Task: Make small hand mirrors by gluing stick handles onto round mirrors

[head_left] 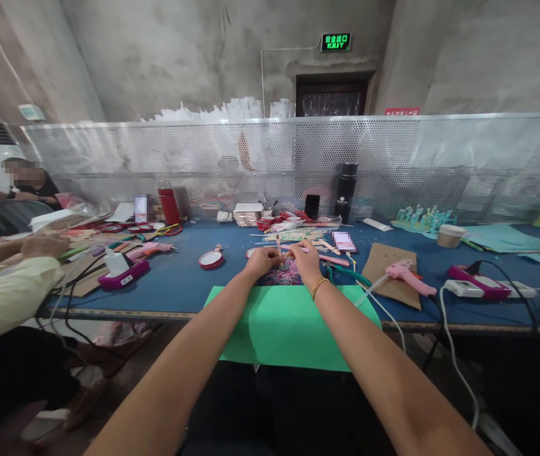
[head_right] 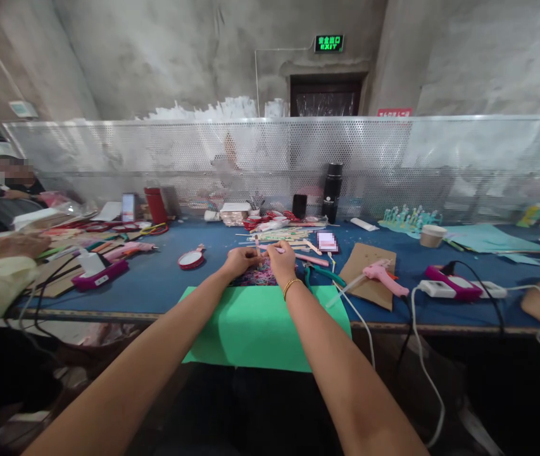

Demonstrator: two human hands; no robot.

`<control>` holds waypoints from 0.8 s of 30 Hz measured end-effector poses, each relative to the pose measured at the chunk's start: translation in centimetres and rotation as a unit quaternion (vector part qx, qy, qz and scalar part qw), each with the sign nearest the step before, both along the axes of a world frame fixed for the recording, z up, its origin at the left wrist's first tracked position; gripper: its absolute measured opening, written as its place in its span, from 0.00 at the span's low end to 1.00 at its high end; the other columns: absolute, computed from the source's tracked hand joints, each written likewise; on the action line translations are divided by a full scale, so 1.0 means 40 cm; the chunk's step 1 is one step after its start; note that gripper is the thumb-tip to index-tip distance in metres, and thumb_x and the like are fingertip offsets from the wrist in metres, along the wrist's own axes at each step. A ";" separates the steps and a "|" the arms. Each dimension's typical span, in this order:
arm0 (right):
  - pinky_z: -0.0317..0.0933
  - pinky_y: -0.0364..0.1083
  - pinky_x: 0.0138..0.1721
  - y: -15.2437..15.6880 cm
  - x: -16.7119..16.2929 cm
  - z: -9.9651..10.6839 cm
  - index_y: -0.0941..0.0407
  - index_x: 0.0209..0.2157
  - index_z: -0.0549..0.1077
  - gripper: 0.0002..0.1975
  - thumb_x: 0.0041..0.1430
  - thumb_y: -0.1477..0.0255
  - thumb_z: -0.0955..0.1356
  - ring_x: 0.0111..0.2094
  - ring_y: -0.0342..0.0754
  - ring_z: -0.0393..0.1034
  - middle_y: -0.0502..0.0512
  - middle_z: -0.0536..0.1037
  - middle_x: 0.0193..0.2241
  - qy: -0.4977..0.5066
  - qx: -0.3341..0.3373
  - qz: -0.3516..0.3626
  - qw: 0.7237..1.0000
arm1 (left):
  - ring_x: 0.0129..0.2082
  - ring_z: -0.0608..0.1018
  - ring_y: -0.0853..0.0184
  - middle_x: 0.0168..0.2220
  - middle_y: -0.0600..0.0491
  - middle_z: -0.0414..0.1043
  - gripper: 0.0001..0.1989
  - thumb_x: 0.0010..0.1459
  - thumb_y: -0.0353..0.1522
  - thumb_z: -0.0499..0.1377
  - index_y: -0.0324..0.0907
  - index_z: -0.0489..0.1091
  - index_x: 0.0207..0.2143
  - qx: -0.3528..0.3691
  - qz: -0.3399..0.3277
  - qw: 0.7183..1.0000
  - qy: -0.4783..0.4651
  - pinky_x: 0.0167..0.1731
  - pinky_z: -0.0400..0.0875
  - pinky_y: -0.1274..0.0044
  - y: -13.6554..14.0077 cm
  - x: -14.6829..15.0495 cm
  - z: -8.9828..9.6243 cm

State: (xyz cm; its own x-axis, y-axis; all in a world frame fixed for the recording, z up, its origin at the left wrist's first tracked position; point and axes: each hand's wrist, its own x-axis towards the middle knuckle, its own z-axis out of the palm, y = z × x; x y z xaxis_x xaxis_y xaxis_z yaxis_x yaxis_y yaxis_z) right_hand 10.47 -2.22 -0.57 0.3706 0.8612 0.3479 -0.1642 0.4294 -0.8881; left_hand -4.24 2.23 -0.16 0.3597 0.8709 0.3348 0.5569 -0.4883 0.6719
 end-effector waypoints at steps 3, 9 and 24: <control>0.61 0.42 0.27 0.005 0.001 -0.004 0.54 0.21 0.67 0.05 0.45 0.69 0.67 0.22 0.44 0.68 0.47 0.75 0.17 -0.016 0.003 -0.004 1.000 | 0.21 0.60 0.73 0.18 0.58 0.61 0.26 0.43 0.54 0.62 0.39 0.67 0.19 -0.004 0.007 1.000 0.000 0.23 0.51 0.78 0.000 0.001 0.000; 0.61 0.42 0.28 0.013 0.010 -0.009 0.54 0.21 0.66 0.05 0.45 0.69 0.66 0.22 0.44 0.67 0.46 0.74 0.17 -0.010 -0.001 -0.049 0.999 | 0.21 0.62 0.73 0.19 0.57 0.64 0.26 0.42 0.55 0.62 0.38 0.69 0.21 -0.011 0.012 1.000 -0.003 0.24 0.53 0.77 0.002 0.000 -0.001; 0.63 0.43 0.28 0.002 0.003 0.001 0.54 0.21 0.66 0.05 0.44 0.69 0.67 0.23 0.45 0.69 0.47 0.74 0.17 0.000 0.010 -0.004 1.000 | 0.19 0.59 0.74 0.17 0.59 0.61 0.24 0.43 0.52 0.63 0.39 0.69 0.19 -0.017 0.013 1.000 -0.014 0.22 0.51 0.78 -0.005 0.003 0.002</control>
State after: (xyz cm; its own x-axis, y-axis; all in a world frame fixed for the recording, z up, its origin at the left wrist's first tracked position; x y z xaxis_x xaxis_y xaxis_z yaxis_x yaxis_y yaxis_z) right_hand 10.59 -2.15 -0.52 0.3778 0.8513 0.3640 -0.1615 0.4477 -0.8795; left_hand -4.10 2.02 -0.09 0.3279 0.8906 0.3150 0.5503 -0.4511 0.7026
